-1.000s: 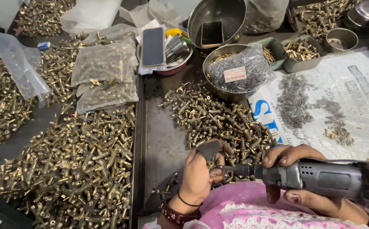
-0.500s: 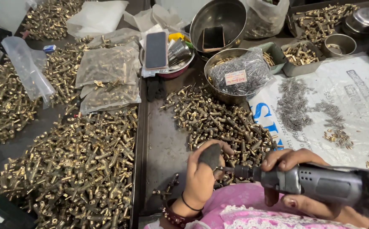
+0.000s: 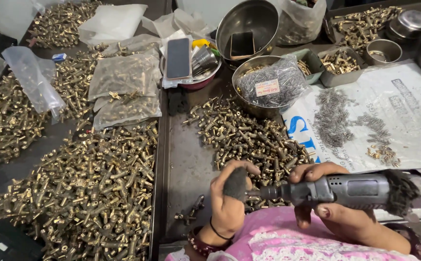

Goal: Polishing small metal parts using a handheld rotary power tool at a workbench.

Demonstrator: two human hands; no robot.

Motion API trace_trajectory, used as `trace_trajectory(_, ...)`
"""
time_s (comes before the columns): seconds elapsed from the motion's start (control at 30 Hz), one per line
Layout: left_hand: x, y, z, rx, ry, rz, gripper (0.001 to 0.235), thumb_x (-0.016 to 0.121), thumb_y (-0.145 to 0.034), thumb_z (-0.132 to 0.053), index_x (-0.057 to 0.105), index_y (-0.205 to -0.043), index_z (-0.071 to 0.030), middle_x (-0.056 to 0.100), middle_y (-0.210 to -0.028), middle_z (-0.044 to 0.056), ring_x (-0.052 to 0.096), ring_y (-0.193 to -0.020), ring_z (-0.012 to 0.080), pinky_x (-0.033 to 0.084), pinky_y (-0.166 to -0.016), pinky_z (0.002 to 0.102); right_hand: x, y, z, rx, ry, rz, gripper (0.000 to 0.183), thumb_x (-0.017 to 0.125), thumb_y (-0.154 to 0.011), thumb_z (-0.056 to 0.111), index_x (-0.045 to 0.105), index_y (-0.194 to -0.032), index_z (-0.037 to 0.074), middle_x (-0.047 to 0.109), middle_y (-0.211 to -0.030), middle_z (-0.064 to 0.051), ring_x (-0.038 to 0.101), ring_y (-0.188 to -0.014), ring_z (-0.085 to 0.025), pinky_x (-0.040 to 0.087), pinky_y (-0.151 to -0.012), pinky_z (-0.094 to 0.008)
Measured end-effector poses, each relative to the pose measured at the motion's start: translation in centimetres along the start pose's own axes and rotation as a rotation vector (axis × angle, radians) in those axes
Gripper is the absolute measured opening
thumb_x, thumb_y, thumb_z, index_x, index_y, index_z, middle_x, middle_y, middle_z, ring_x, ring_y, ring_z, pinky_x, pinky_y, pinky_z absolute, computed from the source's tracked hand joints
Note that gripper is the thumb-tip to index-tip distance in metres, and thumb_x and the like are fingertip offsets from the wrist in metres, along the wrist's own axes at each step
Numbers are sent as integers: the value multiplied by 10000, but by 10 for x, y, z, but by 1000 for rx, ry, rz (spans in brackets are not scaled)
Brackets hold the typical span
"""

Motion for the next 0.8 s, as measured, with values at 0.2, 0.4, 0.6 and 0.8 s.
trace_trajectory(0.2, -98, -23, -39, 70, -830, -83, 550, 414, -742, 17, 720, -1198, 38, 759, -1092, 127, 731, -942, 183, 591, -859, 309, -1, 1, 4, 33, 86, -20, 501, 758, -879, 0, 502, -1309, 8, 505, -1349, -278, 666, -905, -336, 614, -689, -428)
trace_trajectory(0.4, -137, -43, -57, 124, -1724, -425, 318, 635, -771, -98, 704, -1067, -5, 662, -1215, 230, 579, -1194, 384, 433, -1032, 478, 3, -8, 0, -37, 518, 110, 472, 797, -838, -25, 578, -1253, 27, 627, -1295, -252, 619, -1258, -335, 570, -1008, -473)
trace_trajectory(0.6, -124, -34, 128, 101, -1391, 217, 617, 561, -724, 89, 619, -1321, -53, 571, -1453, 123, 524, -1364, 337, 423, -1103, 425, -68, -29, -67, -31, 436, 170, 448, 831, -847, -44, 644, -1243, 50, 694, -1213, -270, 643, -1283, -396, 483, -1127, -540)
trace_trajectory(0.8, -144, -17, 161, -535, -1521, 464, 530, 712, -833, -156, 550, -1338, -143, 564, -1402, 45, 509, -1361, 264, 448, -1127, 373, -156, -13, -137, 73, 102, 932, 479, 624, -937, -67, 605, -1398, 61, 585, -1440, -310, 524, -1470, -470, 413, -1266, -613)
Point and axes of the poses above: each hand's wrist, its own y-axis away from the middle knuckle, its own x-axis out of the palm, z = x × y, the point moved 7 cm from there along -y, towards the middle knuckle
